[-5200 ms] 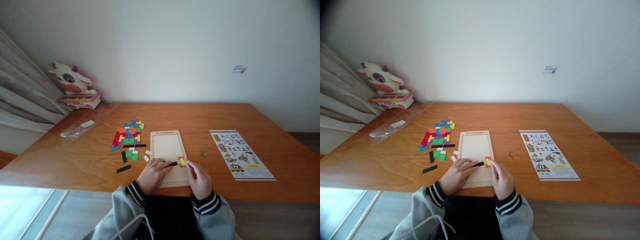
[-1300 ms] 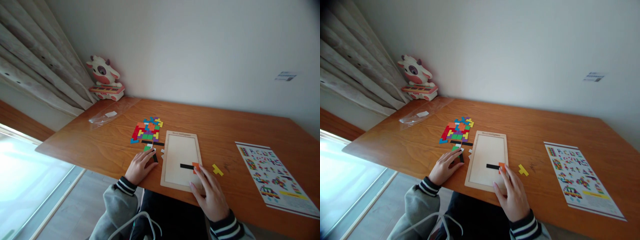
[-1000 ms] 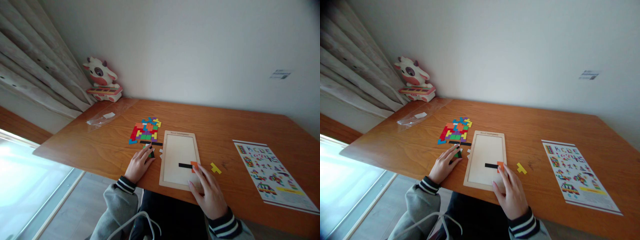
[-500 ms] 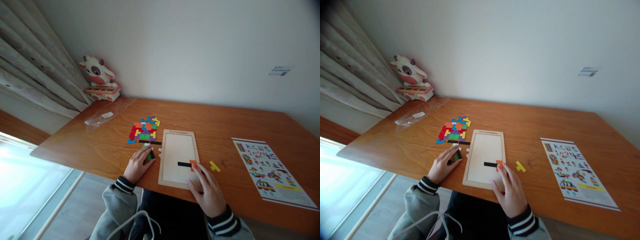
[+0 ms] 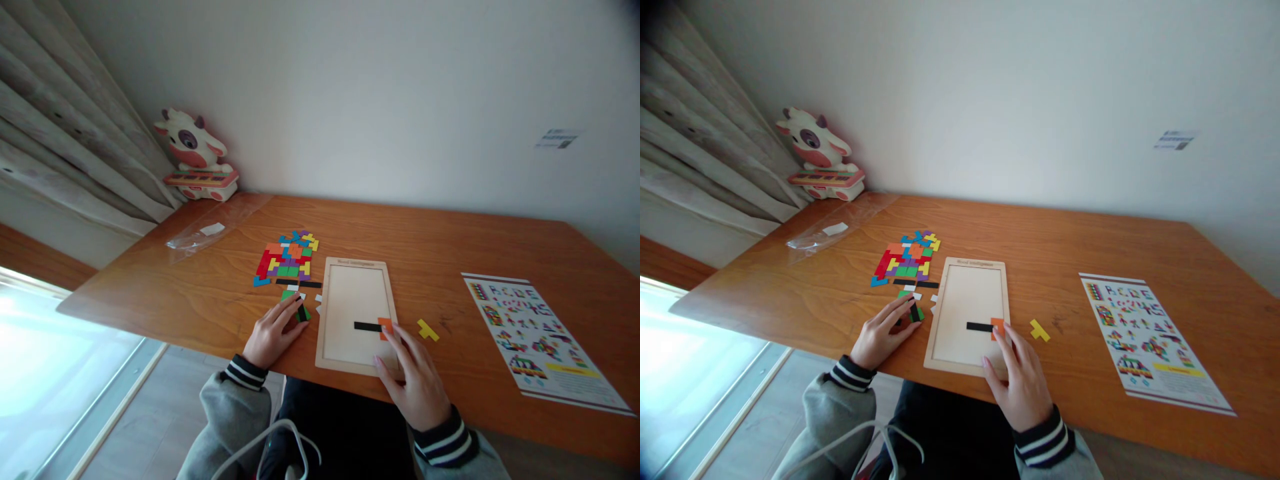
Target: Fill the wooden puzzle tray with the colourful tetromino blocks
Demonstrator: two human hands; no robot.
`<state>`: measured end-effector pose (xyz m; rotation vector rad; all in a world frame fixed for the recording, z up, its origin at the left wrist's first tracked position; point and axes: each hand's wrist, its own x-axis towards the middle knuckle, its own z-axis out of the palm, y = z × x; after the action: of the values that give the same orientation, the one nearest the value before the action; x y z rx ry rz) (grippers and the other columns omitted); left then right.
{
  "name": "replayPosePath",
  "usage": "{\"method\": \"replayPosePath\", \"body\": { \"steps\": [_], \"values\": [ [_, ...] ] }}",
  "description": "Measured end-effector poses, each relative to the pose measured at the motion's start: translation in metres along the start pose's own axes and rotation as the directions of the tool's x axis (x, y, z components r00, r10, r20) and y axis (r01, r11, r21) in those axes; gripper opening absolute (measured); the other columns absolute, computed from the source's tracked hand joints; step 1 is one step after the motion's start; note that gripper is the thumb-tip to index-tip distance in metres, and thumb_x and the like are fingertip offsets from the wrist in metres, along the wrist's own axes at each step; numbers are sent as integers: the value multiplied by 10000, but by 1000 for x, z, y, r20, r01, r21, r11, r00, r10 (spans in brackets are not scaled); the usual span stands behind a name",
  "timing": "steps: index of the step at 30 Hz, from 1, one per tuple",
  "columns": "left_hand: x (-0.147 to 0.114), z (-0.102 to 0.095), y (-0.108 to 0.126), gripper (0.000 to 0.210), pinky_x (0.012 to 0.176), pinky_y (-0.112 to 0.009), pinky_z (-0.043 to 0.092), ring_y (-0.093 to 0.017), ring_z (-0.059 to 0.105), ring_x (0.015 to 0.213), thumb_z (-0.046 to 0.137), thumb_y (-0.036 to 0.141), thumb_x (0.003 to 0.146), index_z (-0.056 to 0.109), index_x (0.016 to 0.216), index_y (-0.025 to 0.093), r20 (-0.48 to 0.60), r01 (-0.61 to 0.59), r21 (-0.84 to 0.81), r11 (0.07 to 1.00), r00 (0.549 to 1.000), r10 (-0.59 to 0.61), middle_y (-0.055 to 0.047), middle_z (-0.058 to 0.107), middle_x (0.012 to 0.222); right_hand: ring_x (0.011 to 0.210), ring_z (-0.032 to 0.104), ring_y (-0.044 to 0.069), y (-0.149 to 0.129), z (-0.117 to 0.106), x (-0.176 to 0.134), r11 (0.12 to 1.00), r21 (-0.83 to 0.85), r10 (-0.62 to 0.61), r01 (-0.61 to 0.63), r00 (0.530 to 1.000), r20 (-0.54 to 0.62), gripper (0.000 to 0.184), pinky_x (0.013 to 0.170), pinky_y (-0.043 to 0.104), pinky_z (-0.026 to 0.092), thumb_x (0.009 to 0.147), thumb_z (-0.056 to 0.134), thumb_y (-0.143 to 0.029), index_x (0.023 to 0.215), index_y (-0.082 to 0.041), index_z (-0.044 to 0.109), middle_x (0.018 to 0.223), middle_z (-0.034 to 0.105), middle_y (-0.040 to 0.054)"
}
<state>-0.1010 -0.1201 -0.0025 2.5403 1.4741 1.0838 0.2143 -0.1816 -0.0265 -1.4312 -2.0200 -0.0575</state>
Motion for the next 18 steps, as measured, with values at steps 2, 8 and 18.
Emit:
{"method": "replayPosePath", "body": {
  "steps": [2,8,18],
  "values": [
    [1,0,2,451,945,-339,614,-216,685,1128,678,285,907,551,1339,253,-26,18,-20,1000,999,-19,-77,620,1366,1232,577,316,0,0,0,1000,7,5,-5,1000,1,594,992,510,522,940,574,-388,1492,-247,405,1389,557,134],
    [11,11,28,472,953,-331,611,-189,717,1044,696,279,894,545,1341,258,-55,14,-171,985,998,-24,-87,597,1390,1238,572,312,0,-1,0,1000,9,14,-15,1000,11,591,994,511,526,938,581,-382,1486,-242,409,1398,548,137],
    [16,33,51,470,973,-359,589,-224,667,1158,664,337,912,539,1353,232,73,-115,-232,966,988,135,-108,632,1347,1245,571,300,-4,-3,2,999,10,30,-30,999,12,554,1011,489,521,934,580,-359,1451,-207,453,1391,554,149]
  ]
}}
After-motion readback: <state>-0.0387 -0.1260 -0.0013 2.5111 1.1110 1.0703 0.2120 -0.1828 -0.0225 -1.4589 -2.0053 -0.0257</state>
